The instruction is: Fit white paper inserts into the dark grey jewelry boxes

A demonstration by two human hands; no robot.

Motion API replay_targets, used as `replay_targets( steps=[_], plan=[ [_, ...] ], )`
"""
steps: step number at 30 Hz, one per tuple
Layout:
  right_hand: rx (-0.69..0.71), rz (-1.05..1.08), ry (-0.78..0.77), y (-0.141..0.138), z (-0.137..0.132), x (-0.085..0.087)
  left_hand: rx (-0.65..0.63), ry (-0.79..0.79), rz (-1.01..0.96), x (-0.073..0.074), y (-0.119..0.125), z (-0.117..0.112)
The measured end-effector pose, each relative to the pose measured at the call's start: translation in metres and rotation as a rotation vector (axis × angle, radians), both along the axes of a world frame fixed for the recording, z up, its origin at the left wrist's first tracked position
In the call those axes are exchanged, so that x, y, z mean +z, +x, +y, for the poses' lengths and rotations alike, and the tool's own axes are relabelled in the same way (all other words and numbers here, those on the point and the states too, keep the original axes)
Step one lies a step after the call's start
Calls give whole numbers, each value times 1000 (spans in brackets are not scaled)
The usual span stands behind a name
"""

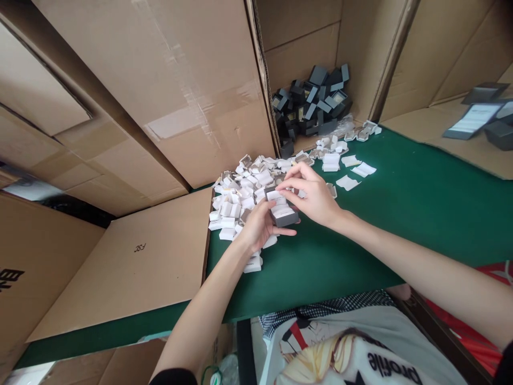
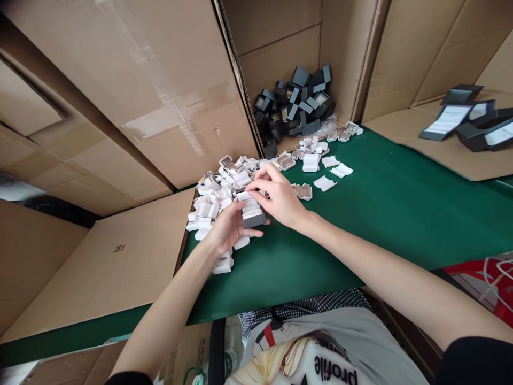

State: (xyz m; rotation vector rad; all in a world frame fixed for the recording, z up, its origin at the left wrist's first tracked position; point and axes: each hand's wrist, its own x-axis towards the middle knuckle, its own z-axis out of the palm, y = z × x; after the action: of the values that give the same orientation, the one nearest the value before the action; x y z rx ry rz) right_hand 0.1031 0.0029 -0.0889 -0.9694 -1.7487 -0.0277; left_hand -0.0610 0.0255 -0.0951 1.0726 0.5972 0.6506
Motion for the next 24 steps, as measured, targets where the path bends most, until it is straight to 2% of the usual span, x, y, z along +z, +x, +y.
replay_targets(
  steps=[7, 12, 15, 18, 22, 24],
  plan=[
    [23, 108, -194, -2, 5, -10, 91, 71, 43, -1, 1, -3],
    [28, 53, -193, -7, 2, -13, 254, 212, 100, -9, 3, 2],
    [57, 70, -230, -9, 0, -12, 290, 296, 129, -14, 2, 5],
    [54, 108, -274, -10, 1, -11, 318, 470, 233, -15, 2, 4],
    [15, 92, -270, -7, 2, -9, 459, 802, 380, -12, 1, 3],
    [3, 76, -281, -6, 2, -8, 481, 868, 392, -11, 0, 4]
  ],
)
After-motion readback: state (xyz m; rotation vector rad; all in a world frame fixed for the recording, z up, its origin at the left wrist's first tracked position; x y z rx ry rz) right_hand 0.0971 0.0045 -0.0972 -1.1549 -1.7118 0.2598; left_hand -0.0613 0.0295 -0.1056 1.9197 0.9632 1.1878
